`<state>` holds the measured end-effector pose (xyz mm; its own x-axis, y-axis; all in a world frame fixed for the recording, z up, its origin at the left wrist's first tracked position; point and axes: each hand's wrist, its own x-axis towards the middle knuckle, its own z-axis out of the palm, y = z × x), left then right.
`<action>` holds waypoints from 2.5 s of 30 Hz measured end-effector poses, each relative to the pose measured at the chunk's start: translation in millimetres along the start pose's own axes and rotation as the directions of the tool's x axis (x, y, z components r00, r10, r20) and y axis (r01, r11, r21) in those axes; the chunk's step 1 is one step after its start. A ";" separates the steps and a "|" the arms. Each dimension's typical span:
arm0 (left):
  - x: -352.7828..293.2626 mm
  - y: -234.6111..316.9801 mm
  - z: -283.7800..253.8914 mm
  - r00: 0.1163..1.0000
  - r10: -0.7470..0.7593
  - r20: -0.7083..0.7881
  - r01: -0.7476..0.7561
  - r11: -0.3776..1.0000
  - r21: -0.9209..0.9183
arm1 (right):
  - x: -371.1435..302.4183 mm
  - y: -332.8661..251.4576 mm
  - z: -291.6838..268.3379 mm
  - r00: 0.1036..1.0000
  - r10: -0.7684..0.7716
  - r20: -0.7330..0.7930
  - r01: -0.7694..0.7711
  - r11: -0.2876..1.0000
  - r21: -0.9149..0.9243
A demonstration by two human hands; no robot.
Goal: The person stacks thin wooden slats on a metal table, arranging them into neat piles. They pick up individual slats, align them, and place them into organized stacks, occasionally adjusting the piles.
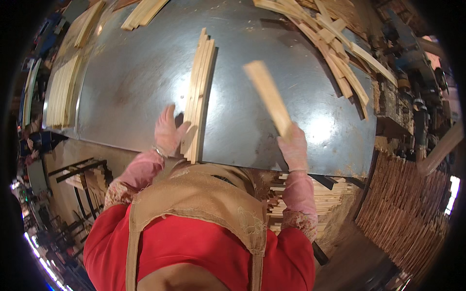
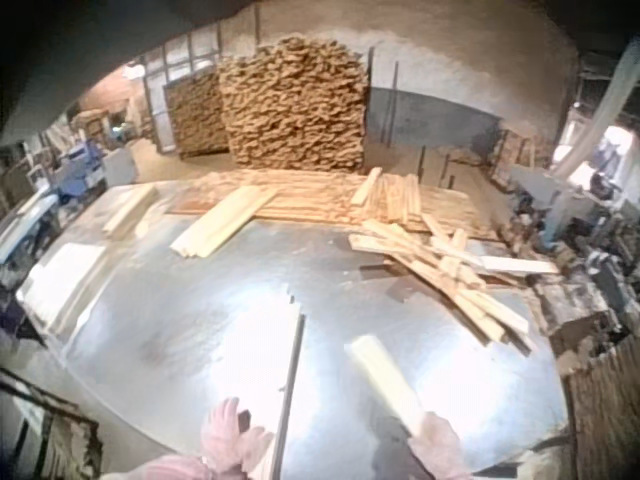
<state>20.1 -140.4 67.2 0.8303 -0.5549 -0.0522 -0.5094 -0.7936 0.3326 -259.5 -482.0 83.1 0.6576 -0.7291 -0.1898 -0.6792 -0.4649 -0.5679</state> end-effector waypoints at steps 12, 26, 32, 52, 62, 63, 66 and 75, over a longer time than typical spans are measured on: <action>59.7 -92.7 -106.3 0.987 -0.137 0.085 0.122 0.979 0.161 | 81.6 -207.6 98.6 0.872 -0.483 -0.075 0.489 0.868 0.092; 45.8 8.7 -17.9 0.907 -0.143 0.396 0.229 0.957 -0.179 | 43.8 -219.5 211.8 0.873 -0.213 0.439 -0.130 0.767 0.629; 57.3 23.1 1.5 0.932 -0.190 0.309 0.249 0.954 -0.165 | 124.1 -115.4 111.1 0.910 -0.153 0.386 0.096 0.982 0.163; 48.6 14.3 53.7 0.921 -0.376 0.099 0.377 0.926 0.009 | 492.3 120.7 -192.8 0.990 0.096 0.101 -0.071 0.970 -0.231; 48.7 10.0 56.1 0.913 -0.397 0.099 0.393 0.918 0.059 | 323.7 116.3 -66.8 0.980 -0.169 -0.105 0.162 0.984 -0.071; 51.8 14.4 54.7 0.915 -0.390 0.099 0.386 0.920 0.060 | 304.0 111.4 -58.7 0.981 -0.177 -0.084 0.170 0.981 -0.093; 45.6 2.3 59.0 0.950 -0.308 0.055 0.308 0.951 0.019 | 222.4 98.6 -33.8 0.987 -0.146 -0.073 0.142 0.988 -0.057; 52.7 31.6 36.0 0.918 -0.378 0.120 0.379 0.925 0.018 | 123.4 55.2 -33.6 0.982 -0.150 0.110 0.162 0.981 -0.110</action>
<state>39.6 -203.7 41.0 0.9279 -0.2388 -0.2864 -0.1607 -0.9491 0.2707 -226.8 -614.5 55.3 0.7841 -0.5912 -0.1890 -0.5950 -0.6294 -0.4998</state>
